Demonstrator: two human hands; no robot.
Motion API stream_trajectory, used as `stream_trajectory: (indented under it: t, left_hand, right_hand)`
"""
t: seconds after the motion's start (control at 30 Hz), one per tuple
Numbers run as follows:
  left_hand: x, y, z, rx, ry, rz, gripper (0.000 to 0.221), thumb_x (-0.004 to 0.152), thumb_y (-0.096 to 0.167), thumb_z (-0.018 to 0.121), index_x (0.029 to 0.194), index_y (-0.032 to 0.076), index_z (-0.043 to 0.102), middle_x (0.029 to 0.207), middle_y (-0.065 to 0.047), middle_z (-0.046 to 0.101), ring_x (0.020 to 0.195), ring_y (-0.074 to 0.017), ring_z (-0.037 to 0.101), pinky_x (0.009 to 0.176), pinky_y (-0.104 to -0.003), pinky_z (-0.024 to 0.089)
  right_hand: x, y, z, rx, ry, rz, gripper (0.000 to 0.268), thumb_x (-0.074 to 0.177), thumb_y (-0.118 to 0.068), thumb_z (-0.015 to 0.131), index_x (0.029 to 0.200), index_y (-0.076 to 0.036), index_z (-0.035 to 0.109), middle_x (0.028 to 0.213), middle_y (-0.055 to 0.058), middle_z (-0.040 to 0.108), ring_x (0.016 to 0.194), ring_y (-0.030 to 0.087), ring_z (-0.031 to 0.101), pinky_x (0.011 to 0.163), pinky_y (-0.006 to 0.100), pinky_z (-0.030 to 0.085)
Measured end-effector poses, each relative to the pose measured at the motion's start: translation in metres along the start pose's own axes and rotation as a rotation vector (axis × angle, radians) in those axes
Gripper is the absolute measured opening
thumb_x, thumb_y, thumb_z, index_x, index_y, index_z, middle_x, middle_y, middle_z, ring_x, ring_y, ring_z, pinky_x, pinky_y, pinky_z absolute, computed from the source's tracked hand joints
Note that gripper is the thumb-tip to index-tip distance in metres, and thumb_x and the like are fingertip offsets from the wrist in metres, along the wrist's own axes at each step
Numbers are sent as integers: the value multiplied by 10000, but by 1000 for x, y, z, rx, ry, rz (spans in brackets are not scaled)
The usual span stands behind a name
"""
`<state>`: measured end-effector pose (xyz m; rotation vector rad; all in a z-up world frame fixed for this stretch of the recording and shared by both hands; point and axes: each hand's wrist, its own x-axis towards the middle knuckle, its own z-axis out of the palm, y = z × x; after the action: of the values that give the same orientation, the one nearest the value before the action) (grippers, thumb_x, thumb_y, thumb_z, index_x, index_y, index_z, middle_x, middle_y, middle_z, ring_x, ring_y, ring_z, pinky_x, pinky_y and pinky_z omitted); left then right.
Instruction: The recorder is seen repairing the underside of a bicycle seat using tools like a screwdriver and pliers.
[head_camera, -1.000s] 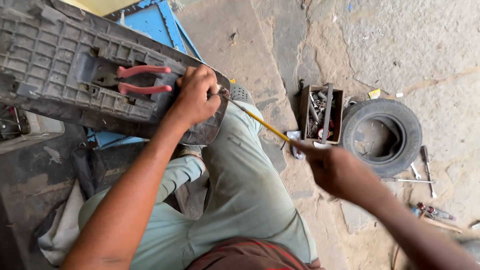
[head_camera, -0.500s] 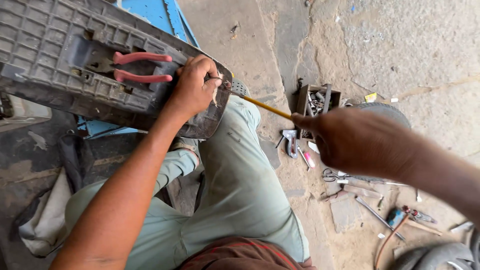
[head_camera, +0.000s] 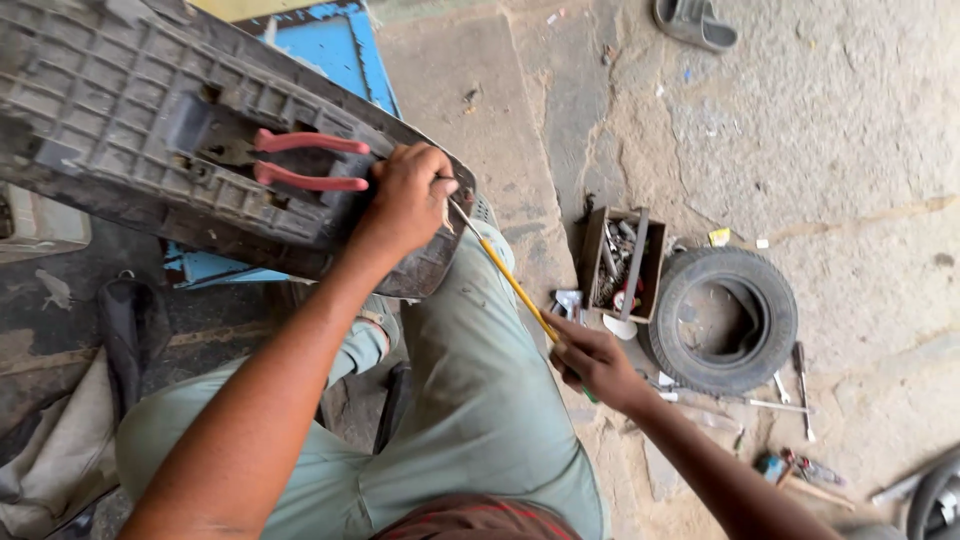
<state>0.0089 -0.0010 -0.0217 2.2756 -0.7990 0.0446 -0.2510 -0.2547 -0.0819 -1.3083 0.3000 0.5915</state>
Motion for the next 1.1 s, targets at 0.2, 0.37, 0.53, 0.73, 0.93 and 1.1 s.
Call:
stream_trajectory:
  t: [0.2,0.37,0.53,0.73,0.93,1.1]
  left_hand:
    - [-3,7,-5,71,-33,-64,136,902,90,724,907,91,588,974,-72,630,1040,-341,574,893,-503,365]
    - [-1,13,-4,85,-16,28,113,803,131,772,860,92,683,967,-88,650,1017,-344,562,863,-509,356]
    - [3,6,7,214,-31,-50,138,957,164,727,884,48,734,908,-88,681,931,-292,601,897,-504,355]
    - [5,1,7,120,54,-13,149,922,157,730,820,48,728,898,-99,698,961,-307,628,913,-503,366]
    - [1,3,4,77,17,16,136,901,129,728,791,49,735,870,-88,707,964,-308,633,940,-535,348]
    - [-3,-3,4,48,-18,-10,138,908,144,728,790,75,744,898,-79,706,1001,-310,624,948,-513,369]
  right_hand:
    - [-60,-58,11,-541,205,-48,565,937,-38,564,1485,-173,569,636,2,520,557,72,457,523,278,453]
    - [-69,-93,9,-926,271,-76,505,948,-60,512,1411,-237,607,479,35,608,356,168,467,388,376,431]
    - [-69,-129,19,-1130,330,-74,491,931,-129,569,1402,-259,615,490,138,636,354,191,551,426,397,483]
    - [-65,-130,1,-1274,272,-94,468,990,-160,537,1432,-308,588,480,90,642,350,166,486,367,321,469]
    - [-39,-229,-28,-1128,84,239,570,924,-187,602,1439,-431,601,652,23,768,373,115,452,357,307,459]
    - [-45,-208,0,-1439,178,241,566,982,-144,538,1472,-426,530,610,37,656,379,141,459,357,315,445]
